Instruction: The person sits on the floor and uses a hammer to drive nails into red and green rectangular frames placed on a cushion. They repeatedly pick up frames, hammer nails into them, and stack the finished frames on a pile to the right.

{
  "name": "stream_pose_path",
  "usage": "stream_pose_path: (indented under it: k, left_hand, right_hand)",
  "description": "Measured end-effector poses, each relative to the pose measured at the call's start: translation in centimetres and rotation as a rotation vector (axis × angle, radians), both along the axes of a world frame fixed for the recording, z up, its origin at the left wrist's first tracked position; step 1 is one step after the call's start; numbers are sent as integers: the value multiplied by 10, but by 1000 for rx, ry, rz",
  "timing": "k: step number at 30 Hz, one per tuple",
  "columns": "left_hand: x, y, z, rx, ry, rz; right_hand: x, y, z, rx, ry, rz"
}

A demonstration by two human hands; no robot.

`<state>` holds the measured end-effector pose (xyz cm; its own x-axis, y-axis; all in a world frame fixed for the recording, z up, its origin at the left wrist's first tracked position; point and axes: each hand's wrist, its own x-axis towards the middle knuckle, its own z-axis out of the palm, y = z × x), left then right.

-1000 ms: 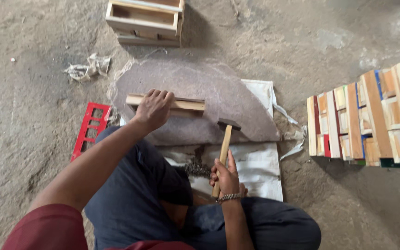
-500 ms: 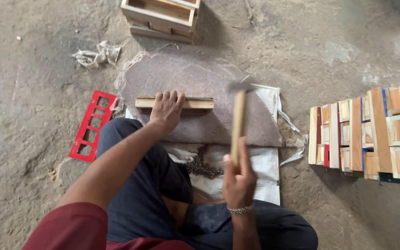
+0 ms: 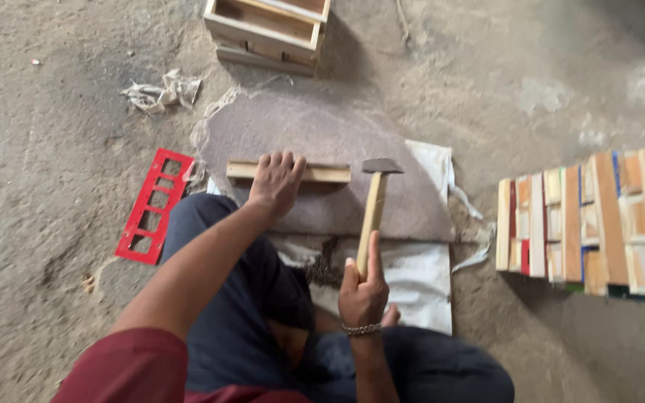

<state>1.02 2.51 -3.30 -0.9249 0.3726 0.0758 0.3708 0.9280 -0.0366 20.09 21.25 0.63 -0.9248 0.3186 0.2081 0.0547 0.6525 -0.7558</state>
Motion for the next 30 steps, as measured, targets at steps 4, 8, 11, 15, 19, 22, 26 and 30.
stream_pose_path:
  k: [4,8,11,15,19,22,26,30]
  left_hand:
    - [-2,0,9,104,-154,-9]
    - [-12,-21,18,180,-295,-5]
    - [-18,-67,18,103,-306,163]
    - [-22,-106,7,208,-441,185]
    - [-19,-83,-14,453,-383,205]
    - [-17,-45,-26,627,-383,179]
    - [-10,-14,-36,793,-428,156]
    - [-4,-12,-42,814,-465,267]
  right_hand:
    - [18,6,-14,-19,175,78]
    - [27,6,-29,-249,-33,-59]
    - [28,9,-31,-721,-408,-298]
    - [23,8,-27,-912,-383,-343]
    - [24,-2,-29,-734,-396,-309]
    - [31,-12,-25,-387,-180,-191]
    - [36,-15,4,-128,73,75]
    - [34,-17,45,-6,122,127]
